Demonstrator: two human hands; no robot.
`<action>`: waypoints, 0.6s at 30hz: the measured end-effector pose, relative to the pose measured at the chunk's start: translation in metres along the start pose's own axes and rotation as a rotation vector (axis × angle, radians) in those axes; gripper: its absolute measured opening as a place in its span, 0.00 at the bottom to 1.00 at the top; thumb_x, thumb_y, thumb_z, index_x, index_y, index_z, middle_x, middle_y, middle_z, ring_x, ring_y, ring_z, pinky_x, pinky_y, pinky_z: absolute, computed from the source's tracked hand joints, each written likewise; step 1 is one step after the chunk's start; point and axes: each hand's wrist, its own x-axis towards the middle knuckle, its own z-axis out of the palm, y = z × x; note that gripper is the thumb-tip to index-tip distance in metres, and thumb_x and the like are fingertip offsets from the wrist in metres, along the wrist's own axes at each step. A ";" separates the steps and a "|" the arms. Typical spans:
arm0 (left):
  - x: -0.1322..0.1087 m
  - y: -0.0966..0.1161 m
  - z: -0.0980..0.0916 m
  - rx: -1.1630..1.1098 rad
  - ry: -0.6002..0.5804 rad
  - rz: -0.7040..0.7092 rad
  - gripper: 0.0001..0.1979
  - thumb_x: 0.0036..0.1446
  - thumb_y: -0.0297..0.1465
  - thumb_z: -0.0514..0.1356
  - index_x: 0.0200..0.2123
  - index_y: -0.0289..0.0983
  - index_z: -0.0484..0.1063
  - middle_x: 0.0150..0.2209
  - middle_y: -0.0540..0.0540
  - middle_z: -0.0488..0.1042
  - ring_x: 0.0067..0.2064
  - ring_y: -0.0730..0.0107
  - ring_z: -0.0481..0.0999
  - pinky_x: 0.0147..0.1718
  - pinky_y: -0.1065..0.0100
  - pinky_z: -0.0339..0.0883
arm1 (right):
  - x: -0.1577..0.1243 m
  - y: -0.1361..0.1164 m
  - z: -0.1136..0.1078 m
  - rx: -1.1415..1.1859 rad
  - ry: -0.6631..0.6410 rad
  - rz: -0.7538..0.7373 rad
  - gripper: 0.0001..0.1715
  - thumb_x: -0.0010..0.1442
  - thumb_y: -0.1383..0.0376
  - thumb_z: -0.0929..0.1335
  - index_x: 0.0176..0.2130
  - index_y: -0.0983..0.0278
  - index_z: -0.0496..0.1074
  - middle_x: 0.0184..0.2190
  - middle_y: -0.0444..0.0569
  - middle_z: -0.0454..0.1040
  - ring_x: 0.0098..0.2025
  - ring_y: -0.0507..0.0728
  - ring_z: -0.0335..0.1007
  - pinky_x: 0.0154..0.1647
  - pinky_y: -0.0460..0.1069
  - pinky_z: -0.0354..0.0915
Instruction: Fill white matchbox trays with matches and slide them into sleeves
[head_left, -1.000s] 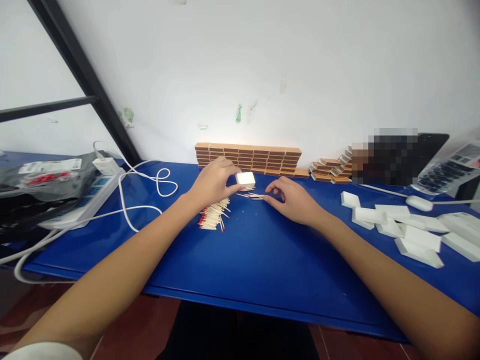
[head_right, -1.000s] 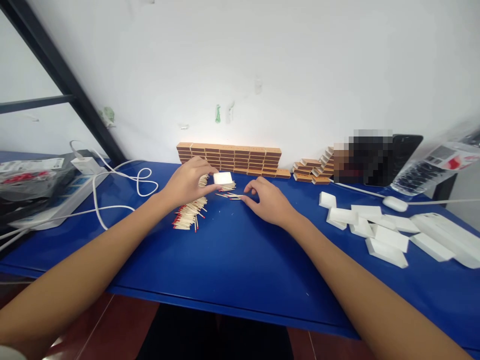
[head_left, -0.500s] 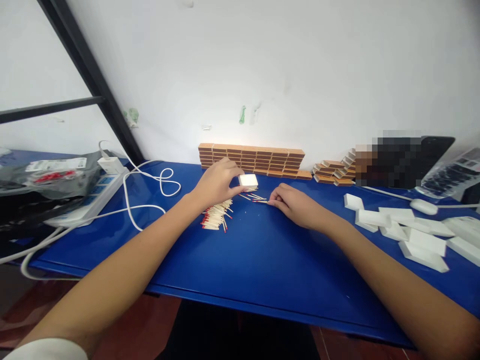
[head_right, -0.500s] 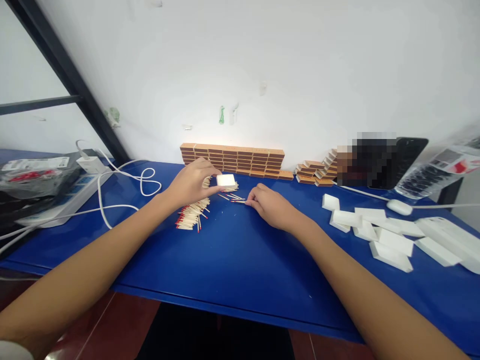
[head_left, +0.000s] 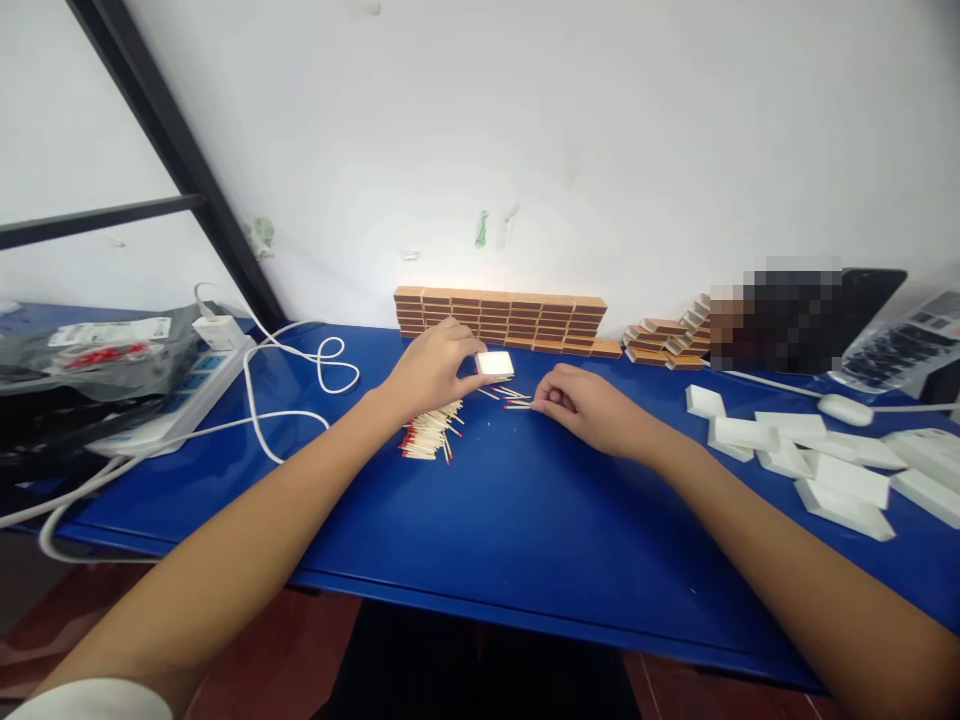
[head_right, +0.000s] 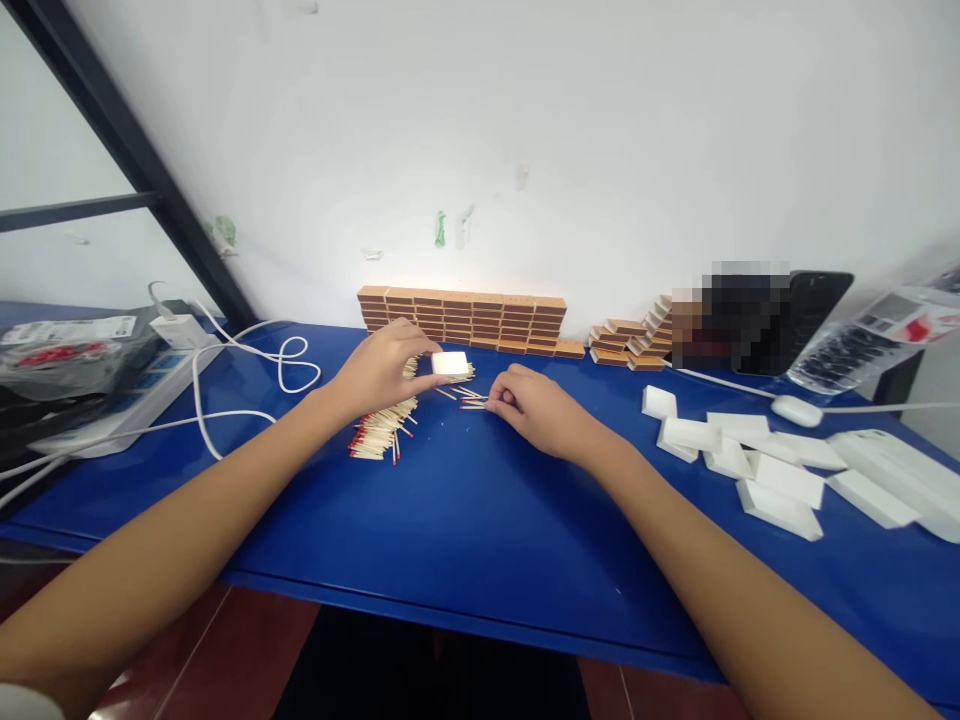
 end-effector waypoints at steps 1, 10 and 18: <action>0.000 0.000 0.000 -0.003 -0.002 -0.002 0.17 0.68 0.46 0.65 0.42 0.37 0.79 0.39 0.42 0.78 0.43 0.56 0.73 0.44 0.57 0.67 | 0.000 -0.001 0.001 0.009 -0.004 -0.012 0.11 0.70 0.58 0.66 0.39 0.60 0.75 0.38 0.50 0.72 0.35 0.56 0.68 0.37 0.51 0.64; 0.000 0.001 0.000 -0.006 -0.019 -0.008 0.17 0.68 0.45 0.66 0.44 0.37 0.79 0.38 0.42 0.78 0.43 0.56 0.73 0.42 0.58 0.67 | 0.001 0.001 0.006 -0.004 0.005 -0.026 0.09 0.70 0.59 0.67 0.41 0.60 0.75 0.36 0.48 0.70 0.33 0.56 0.65 0.37 0.51 0.62; 0.001 -0.001 0.001 -0.037 -0.071 0.025 0.15 0.63 0.38 0.71 0.48 0.37 0.78 0.43 0.42 0.79 0.47 0.54 0.74 0.48 0.56 0.69 | 0.000 -0.002 0.001 -0.020 0.004 -0.021 0.09 0.71 0.62 0.65 0.40 0.61 0.74 0.37 0.49 0.71 0.34 0.56 0.67 0.37 0.52 0.63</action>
